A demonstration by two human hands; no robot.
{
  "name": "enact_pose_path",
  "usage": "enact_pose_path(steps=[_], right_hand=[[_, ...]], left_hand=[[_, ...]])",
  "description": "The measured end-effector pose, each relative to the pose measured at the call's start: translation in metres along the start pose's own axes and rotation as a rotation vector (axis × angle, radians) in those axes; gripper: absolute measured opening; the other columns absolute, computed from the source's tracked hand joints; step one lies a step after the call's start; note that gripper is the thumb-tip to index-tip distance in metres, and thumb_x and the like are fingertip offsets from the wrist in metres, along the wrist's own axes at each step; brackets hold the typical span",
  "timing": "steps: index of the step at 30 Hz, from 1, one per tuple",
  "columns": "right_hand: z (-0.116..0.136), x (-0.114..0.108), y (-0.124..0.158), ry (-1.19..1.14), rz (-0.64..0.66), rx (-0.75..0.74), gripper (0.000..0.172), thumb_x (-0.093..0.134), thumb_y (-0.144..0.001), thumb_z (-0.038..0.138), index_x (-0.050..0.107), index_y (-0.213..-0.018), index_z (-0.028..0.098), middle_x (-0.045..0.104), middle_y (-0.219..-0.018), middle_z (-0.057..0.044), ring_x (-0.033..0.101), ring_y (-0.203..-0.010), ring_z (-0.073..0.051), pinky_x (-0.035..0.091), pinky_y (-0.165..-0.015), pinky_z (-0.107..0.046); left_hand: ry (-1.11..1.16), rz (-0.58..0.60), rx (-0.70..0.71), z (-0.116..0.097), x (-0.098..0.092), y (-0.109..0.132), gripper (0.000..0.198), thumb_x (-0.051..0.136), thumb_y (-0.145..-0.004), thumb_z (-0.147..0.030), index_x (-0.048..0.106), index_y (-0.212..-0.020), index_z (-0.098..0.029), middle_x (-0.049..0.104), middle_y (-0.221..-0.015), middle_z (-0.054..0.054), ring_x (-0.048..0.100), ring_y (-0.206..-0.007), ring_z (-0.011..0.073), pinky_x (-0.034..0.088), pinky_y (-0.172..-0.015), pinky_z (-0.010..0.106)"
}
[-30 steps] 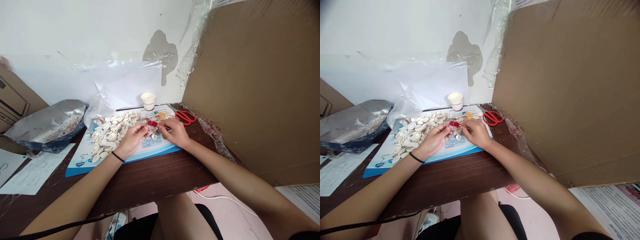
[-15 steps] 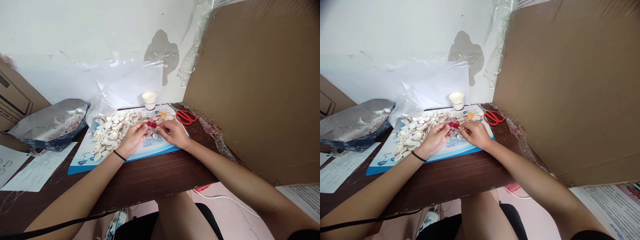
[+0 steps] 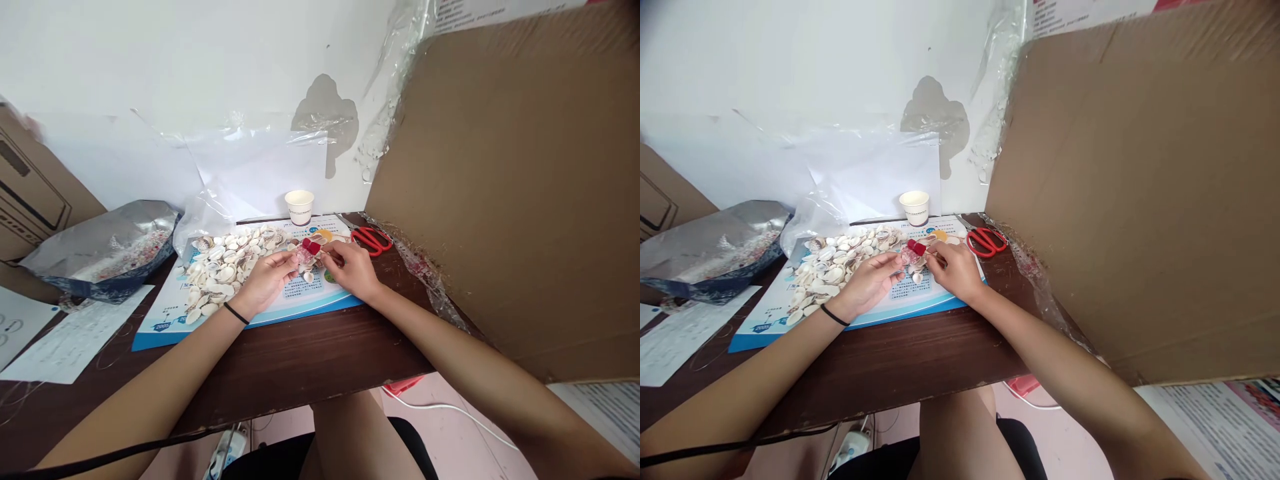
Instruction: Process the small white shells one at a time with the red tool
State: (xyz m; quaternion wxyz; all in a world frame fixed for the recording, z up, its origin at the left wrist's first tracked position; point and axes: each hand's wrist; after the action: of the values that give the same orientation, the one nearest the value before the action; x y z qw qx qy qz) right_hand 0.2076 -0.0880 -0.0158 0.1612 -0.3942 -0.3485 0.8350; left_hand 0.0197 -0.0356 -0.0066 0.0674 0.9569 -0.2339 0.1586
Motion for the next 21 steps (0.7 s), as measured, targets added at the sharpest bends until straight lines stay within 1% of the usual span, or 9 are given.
enact_pose_path(steps=[2,4,6,10,13,15,18,19,21], right_hand=[[0.0019,-0.0008,0.0001,-0.025,0.026,-0.031,0.015,0.055,-0.089,0.025,0.067,-0.084,0.018,0.060,-0.062,0.001,0.053,-0.057,-0.013,0.042,-0.064,-0.025],[0.0047,-0.0008,0.0010,-0.041,0.078,-0.072,0.016,0.054,-0.090,0.026,0.067,-0.085,0.019,0.062,-0.063,0.001,0.053,-0.058,-0.013,0.042,-0.063,-0.025],[0.0062,0.0000,0.0018,-0.033,0.101,-0.079,0.016,0.053,-0.090,0.026,0.067,-0.085,0.019,0.063,-0.064,0.000,0.054,-0.058,-0.013,0.042,-0.064,-0.025],[0.0020,0.0023,0.0016,-0.017,0.029,0.030,0.017,0.054,-0.090,0.028,0.068,-0.087,0.020,0.066,-0.065,0.000,0.055,-0.058,-0.013,0.042,-0.062,-0.025],[0.0001,0.0023,0.0012,-0.039,0.003,0.083,0.018,0.054,-0.090,0.029,0.068,-0.087,0.019,0.062,-0.060,0.001,0.053,-0.054,-0.013,0.042,-0.058,-0.025],[0.0023,0.0019,0.0018,-0.047,0.031,0.046,0.018,0.053,-0.091,0.029,0.068,-0.088,0.019,0.062,-0.061,0.001,0.054,-0.055,-0.013,0.042,-0.059,-0.025],[0.0064,0.0028,0.0035,-0.041,0.091,-0.059,0.018,0.053,-0.092,0.029,0.068,-0.089,0.020,0.067,-0.069,-0.001,0.059,-0.062,-0.015,0.045,-0.066,-0.026],[0.0067,0.0035,0.0038,-0.032,0.094,-0.073,0.018,0.053,-0.092,0.029,0.068,-0.089,0.020,0.069,-0.071,-0.002,0.060,-0.064,-0.015,0.045,-0.067,-0.026],[0.0050,0.0047,0.0035,-0.006,0.060,-0.047,0.019,0.052,-0.092,0.029,0.068,-0.089,0.020,0.069,-0.070,-0.002,0.060,-0.062,-0.016,0.045,-0.066,-0.027]], left_hand=[[0.010,-0.012,0.006,0.0000,-0.0003,0.0003,0.026,0.088,-0.059,-0.030,0.072,-0.072,-0.014,0.061,-0.073,0.001,0.052,-0.073,0.0117,0.043,-0.070,0.028],[0.030,-0.031,0.021,0.0005,-0.0006,0.0001,0.028,0.089,-0.059,-0.032,0.071,-0.070,-0.014,0.061,-0.074,0.002,0.052,-0.074,0.0119,0.044,-0.070,0.028],[0.032,-0.039,0.025,0.0013,-0.0009,-0.0005,0.029,0.089,-0.058,-0.033,0.070,-0.069,-0.014,0.061,-0.074,0.002,0.052,-0.074,0.0120,0.044,-0.069,0.027],[0.011,-0.046,0.027,0.0021,-0.0003,-0.0012,0.031,0.089,-0.057,-0.035,0.071,-0.071,-0.014,0.061,-0.074,0.001,0.052,-0.073,0.0114,0.044,-0.067,0.026],[0.023,-0.047,0.037,0.0011,0.0006,-0.0004,0.031,0.090,-0.057,-0.035,0.070,-0.070,-0.014,0.059,-0.073,0.000,0.052,-0.072,0.0104,0.044,-0.066,0.025],[0.032,-0.048,0.035,0.0002,0.0008,0.0005,0.030,0.089,-0.058,-0.034,0.070,-0.070,-0.015,0.059,-0.072,0.000,0.052,-0.072,0.0103,0.044,-0.066,0.025],[0.053,-0.055,0.040,-0.0004,-0.0002,0.0010,0.030,0.089,-0.058,-0.034,0.070,-0.070,-0.015,0.059,-0.072,0.000,0.052,-0.074,0.0108,0.045,-0.068,0.025],[0.058,-0.056,0.042,-0.0003,-0.0007,0.0009,0.030,0.089,-0.058,-0.034,0.070,-0.070,-0.015,0.059,-0.072,0.000,0.052,-0.074,0.0110,0.045,-0.068,0.025],[0.058,-0.050,0.042,0.0000,-0.0017,0.0004,0.030,0.089,-0.058,-0.034,0.070,-0.070,-0.015,0.060,-0.073,0.000,0.052,-0.074,0.0111,0.045,-0.068,0.025]])
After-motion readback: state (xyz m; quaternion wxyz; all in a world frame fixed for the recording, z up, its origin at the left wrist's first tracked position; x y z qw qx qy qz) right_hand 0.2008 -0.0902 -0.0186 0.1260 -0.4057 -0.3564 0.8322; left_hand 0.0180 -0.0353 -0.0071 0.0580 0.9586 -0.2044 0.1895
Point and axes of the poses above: each hand's wrist, its own y-axis away from the middle knuckle, its own x-axis out of the palm, z = x × y
